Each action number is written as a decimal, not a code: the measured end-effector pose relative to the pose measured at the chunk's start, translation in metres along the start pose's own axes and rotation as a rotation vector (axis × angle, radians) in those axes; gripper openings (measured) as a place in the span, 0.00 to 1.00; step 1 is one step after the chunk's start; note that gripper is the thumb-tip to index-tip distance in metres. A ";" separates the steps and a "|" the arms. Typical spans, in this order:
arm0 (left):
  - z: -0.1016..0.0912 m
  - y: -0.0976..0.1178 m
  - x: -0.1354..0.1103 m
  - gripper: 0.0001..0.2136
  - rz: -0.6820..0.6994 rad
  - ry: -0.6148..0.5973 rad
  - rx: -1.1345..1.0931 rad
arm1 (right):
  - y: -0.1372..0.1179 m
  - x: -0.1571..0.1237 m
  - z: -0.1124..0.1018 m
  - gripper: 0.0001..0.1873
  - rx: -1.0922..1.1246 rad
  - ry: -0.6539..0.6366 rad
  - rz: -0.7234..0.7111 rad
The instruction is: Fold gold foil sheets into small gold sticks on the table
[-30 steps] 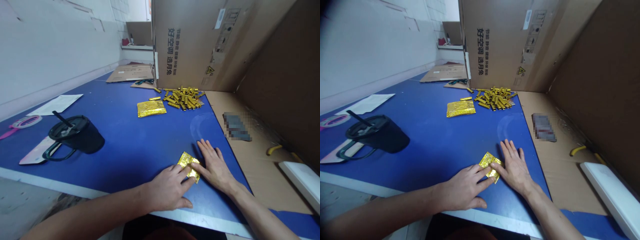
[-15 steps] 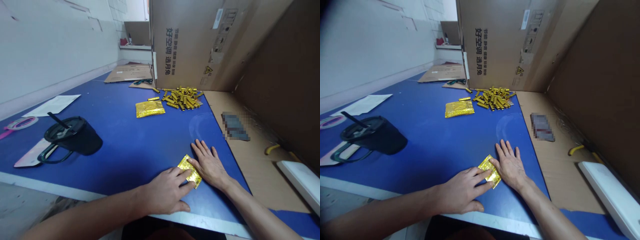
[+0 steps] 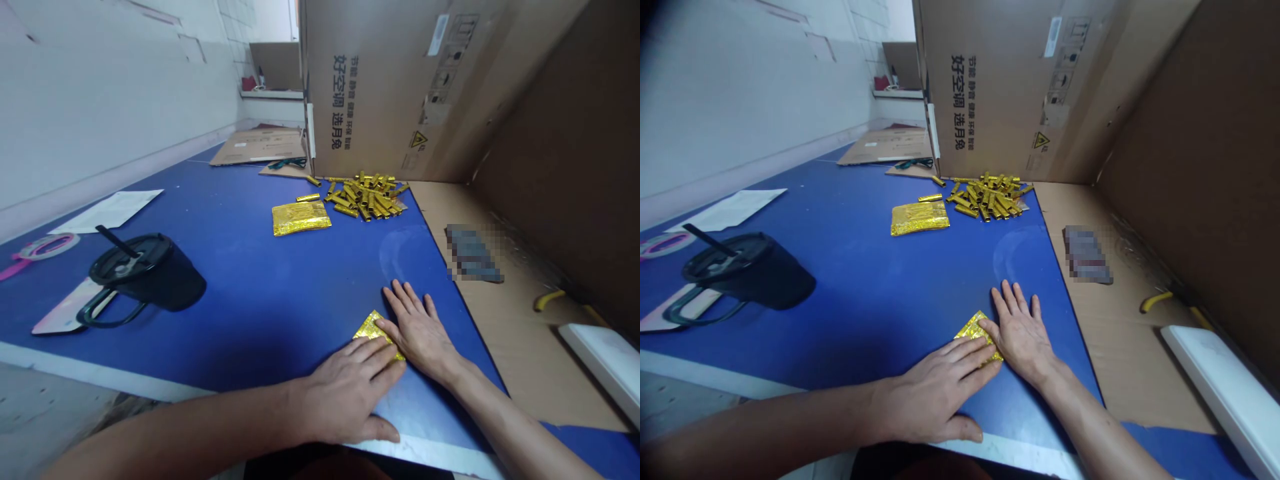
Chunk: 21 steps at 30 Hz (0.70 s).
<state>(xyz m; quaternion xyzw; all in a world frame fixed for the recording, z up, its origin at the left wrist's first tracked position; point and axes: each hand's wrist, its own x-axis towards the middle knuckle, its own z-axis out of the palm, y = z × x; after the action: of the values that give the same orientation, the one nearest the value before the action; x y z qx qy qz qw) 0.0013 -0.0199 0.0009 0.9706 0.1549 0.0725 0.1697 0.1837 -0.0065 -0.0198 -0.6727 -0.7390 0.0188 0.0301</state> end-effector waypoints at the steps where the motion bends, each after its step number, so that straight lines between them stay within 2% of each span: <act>1: 0.001 -0.001 -0.001 0.34 0.010 -0.022 -0.012 | 0.000 0.000 0.000 0.34 -0.001 -0.004 0.002; 6: -0.002 -0.002 -0.012 0.34 0.034 -0.085 -0.049 | -0.002 0.001 -0.002 0.34 -0.017 -0.011 0.003; 10: -0.007 -0.001 -0.017 0.33 0.053 -0.070 -0.040 | -0.002 0.001 -0.002 0.33 -0.021 -0.001 -0.002; 15: -0.014 -0.001 -0.011 0.30 0.065 -0.023 -0.014 | -0.002 0.000 -0.004 0.33 -0.040 -0.020 -0.008; 21: -0.013 -0.002 -0.006 0.34 0.071 0.008 -0.035 | 0.003 0.002 -0.002 0.29 -0.056 -0.023 -0.156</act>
<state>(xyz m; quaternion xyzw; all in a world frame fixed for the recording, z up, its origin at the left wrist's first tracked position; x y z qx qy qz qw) -0.0075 -0.0160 0.0121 0.9720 0.1198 0.0850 0.1834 0.1863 -0.0040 -0.0179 -0.6136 -0.7896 0.0036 0.0043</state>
